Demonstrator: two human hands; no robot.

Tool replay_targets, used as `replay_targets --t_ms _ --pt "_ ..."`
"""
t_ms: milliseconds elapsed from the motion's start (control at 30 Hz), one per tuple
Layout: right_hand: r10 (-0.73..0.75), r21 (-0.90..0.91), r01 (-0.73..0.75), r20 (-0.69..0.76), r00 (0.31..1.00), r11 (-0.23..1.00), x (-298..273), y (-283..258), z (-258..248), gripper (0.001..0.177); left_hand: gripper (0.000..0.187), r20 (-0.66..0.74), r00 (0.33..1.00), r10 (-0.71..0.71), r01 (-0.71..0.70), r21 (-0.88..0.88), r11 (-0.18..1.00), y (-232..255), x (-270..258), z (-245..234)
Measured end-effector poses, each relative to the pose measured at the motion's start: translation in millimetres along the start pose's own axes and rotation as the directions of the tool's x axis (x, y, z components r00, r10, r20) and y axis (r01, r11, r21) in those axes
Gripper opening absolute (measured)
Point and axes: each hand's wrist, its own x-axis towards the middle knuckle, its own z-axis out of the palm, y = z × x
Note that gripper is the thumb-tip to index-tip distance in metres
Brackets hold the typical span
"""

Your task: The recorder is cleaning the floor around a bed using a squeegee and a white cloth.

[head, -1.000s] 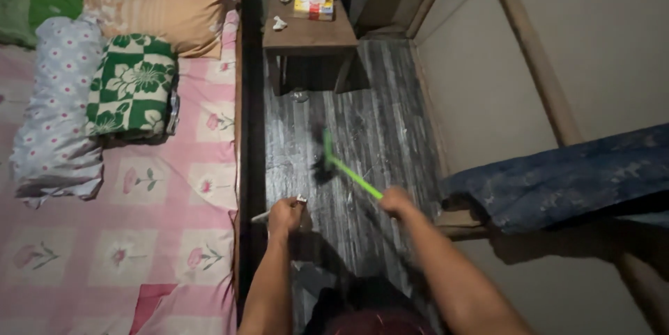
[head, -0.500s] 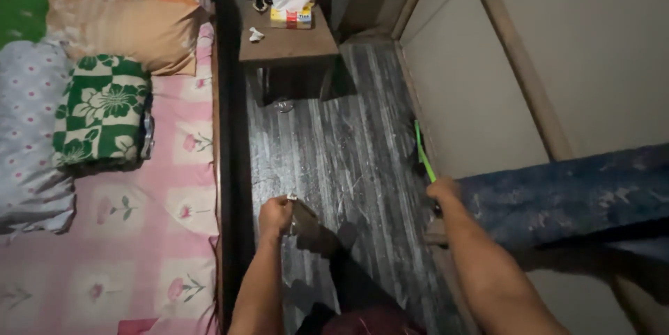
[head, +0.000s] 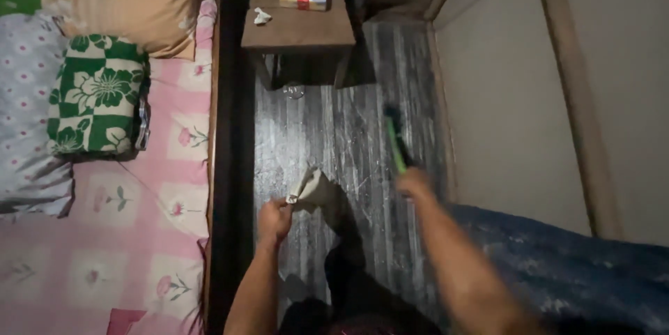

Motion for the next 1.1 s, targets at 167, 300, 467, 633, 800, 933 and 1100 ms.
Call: replay_targets --t_ms 167,300,467,633,800,933,1100 --pt "-0.325 -0.261 0.338 0.091 0.941 0.904 -59.3 -108.3 71.1 0.026 0.036 -0.057 0.998 -0.031 0.025 -0.097 0.995 21.7 1.0 -15.4" --pt "-0.475 -0.411 0.556 0.288 0.831 0.723 -54.2 -133.2 116.1 0.028 0.036 0.005 1.0 -0.002 0.002 -0.053 0.999 43.0 6.3 -42.3" --pt "-0.485 -0.364 0.606 0.373 0.791 0.707 -96.0 -136.3 63.0 0.029 0.035 0.006 1.0 -0.017 0.017 -0.021 1.0 32.6 27.6 -45.0" --pt "-0.433 -0.373 0.48 0.208 0.877 0.794 -30.3 -83.9 -9.7 0.033 0.038 0.036 0.997 -0.073 0.074 -0.019 0.997 17.5 65.8 -18.1" --pt "-0.256 -0.511 0.168 -0.106 0.961 0.843 10.4 -59.5 -66.3 0.034 0.031 0.091 0.996 -0.015 0.023 -0.079 0.997 39.0 60.3 -31.9" --pt "-0.101 -0.4 0.038 -0.136 0.986 0.916 -36.0 -86.5 -78.7 0.043 0.033 0.096 0.995 -0.036 0.042 -0.068 0.997 37.2 48.5 -39.3" --pt "-0.253 -0.441 0.207 -0.046 0.966 0.873 5.0 -64.2 16.4 0.036 0.033 -0.034 0.996 0.078 -0.083 -0.186 0.979 15.2 35.7 -44.4"
